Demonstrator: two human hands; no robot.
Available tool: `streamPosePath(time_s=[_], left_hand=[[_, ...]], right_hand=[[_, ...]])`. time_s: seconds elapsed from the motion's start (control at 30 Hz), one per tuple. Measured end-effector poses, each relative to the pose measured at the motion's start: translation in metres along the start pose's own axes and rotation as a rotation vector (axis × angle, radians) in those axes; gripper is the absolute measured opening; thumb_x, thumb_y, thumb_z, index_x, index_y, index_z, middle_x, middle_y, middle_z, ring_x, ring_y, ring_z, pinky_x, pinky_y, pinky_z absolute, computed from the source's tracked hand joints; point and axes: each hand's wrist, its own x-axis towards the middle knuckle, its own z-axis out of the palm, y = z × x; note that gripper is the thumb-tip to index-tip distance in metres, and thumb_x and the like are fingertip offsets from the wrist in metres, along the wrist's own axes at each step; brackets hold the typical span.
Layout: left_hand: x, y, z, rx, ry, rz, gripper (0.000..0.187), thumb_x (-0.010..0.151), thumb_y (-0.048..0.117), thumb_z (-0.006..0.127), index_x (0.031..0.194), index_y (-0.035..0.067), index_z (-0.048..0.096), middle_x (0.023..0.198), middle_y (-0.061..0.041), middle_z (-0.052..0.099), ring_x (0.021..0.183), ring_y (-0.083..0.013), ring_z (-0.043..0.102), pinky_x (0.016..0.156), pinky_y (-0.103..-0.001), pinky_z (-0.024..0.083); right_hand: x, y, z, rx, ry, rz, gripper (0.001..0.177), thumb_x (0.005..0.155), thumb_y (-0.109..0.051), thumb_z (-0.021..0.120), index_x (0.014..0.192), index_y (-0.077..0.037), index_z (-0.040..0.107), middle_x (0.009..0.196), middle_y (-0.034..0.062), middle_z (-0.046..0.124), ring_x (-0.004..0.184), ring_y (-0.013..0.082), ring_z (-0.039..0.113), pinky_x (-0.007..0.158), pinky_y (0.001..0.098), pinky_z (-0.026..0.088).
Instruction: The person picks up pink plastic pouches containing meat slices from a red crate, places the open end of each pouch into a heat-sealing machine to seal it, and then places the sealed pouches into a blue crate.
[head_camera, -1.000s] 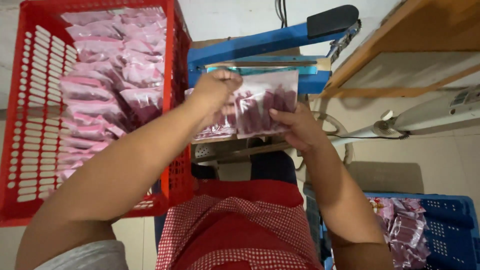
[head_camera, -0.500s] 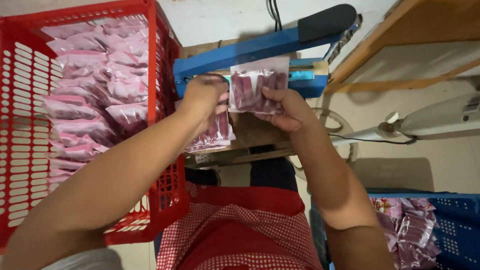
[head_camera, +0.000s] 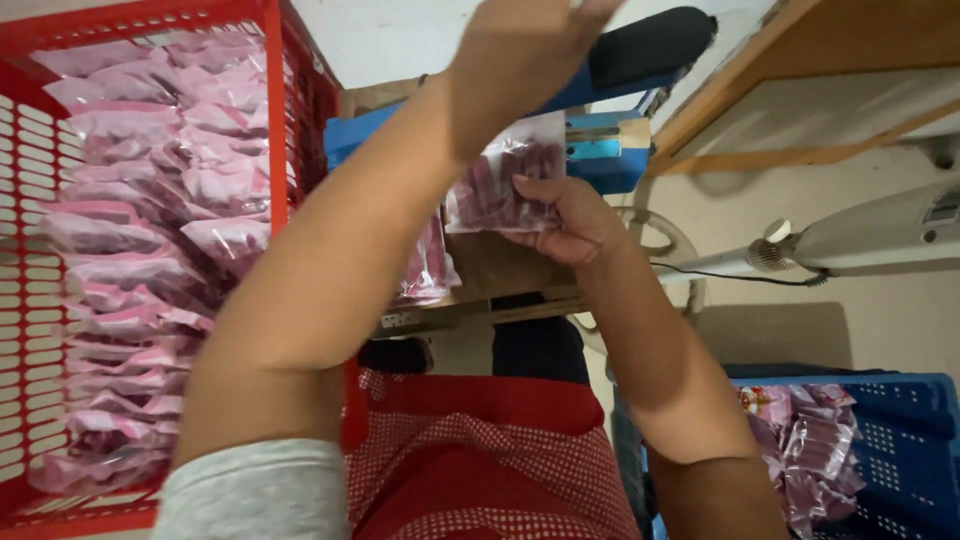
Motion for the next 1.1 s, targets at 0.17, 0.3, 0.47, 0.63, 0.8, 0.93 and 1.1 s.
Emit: streamPosePath(time_s=[0.17, 0.3, 0.47, 0.63, 0.8, 0.93, 1.1], left_hand=[[0.010, 0.016, 0.043, 0.248, 0.195, -0.182, 0.056, 0.097, 0.074, 0.046, 0.114, 0.025, 0.065, 0.070, -0.003, 0.069, 0.055, -0.0312, 0.070, 0.043, -0.046, 0.051], [0.007, 0.025, 0.011, -0.271, -0.386, -0.362, 0.070, 0.099, 0.065, 0.030, 0.104, 0.004, 0.063, 0.086, -0.019, 0.073, 0.078, -0.0461, 0.069, 0.056, -0.055, 0.047], [0.002, 0.030, 0.011, -0.177, -0.526, -0.473, 0.049, 0.105, 0.047, 0.035, 0.120, 0.006, 0.057, 0.108, -0.021, 0.071, 0.094, -0.0541, 0.063, 0.079, -0.067, 0.046], [0.002, 0.029, 0.023, -0.058, -0.611, -0.379, 0.048, 0.108, 0.043, 0.034, 0.131, 0.007, 0.056, 0.116, -0.017, 0.064, 0.099, -0.0518, 0.063, 0.073, -0.069, 0.048], [0.003, 0.031, 0.012, 0.108, -0.681, -0.165, 0.041, 0.106, 0.017, 0.047, 0.147, 0.022, 0.050, 0.121, -0.018, 0.058, 0.096, -0.0527, 0.063, 0.063, -0.065, 0.052], [0.003, 0.031, 0.013, 0.088, -0.671, -0.183, 0.037, 0.107, 0.019, 0.045, 0.143, 0.018, 0.053, 0.118, -0.018, 0.061, 0.094, -0.0507, 0.065, 0.061, -0.064, 0.052], [0.000, 0.027, 0.022, -0.050, -0.594, -0.307, 0.046, 0.109, 0.037, 0.037, 0.127, 0.002, 0.060, 0.121, -0.019, 0.066, 0.104, -0.0498, 0.063, 0.074, -0.069, 0.049]], right_hand=[[0.011, 0.005, -0.009, 0.009, -0.111, -0.011, 0.057, 0.080, -0.006, 0.068, 0.135, -0.004, 0.057, 0.128, 0.0164, 0.069, 0.118, 0.0358, 0.067, 0.100, 0.0522, 0.056], [0.028, 0.013, -0.022, -0.012, -0.058, -0.005, 0.052, 0.076, -0.007, 0.072, 0.127, -0.007, 0.063, 0.118, 0.0114, 0.073, 0.110, 0.0323, 0.070, 0.096, 0.0527, 0.058], [0.029, 0.017, -0.029, 0.031, -0.258, -0.030, 0.054, 0.082, -0.009, 0.071, 0.134, -0.012, 0.058, 0.127, 0.0089, 0.069, 0.121, 0.0335, 0.066, 0.103, 0.0582, 0.054], [0.026, 0.015, -0.027, 0.019, -0.112, 0.010, 0.054, 0.077, -0.009, 0.072, 0.130, -0.013, 0.059, 0.125, 0.0101, 0.070, 0.120, 0.0336, 0.066, 0.097, 0.0576, 0.055], [0.012, 0.011, -0.016, 0.029, -0.088, 0.002, 0.053, 0.077, -0.006, 0.071, 0.129, -0.011, 0.060, 0.124, 0.0102, 0.070, 0.121, 0.0348, 0.066, 0.099, 0.0586, 0.055], [0.009, 0.009, -0.013, -0.004, -0.047, 0.020, 0.057, 0.076, -0.008, 0.068, 0.132, -0.010, 0.056, 0.130, 0.0143, 0.067, 0.124, 0.0357, 0.064, 0.099, 0.0541, 0.054], [0.036, 0.019, -0.032, 0.055, -0.148, 0.019, 0.047, 0.079, -0.008, 0.069, 0.125, -0.014, 0.061, 0.121, 0.0104, 0.071, 0.116, 0.0329, 0.067, 0.097, 0.0549, 0.055]])
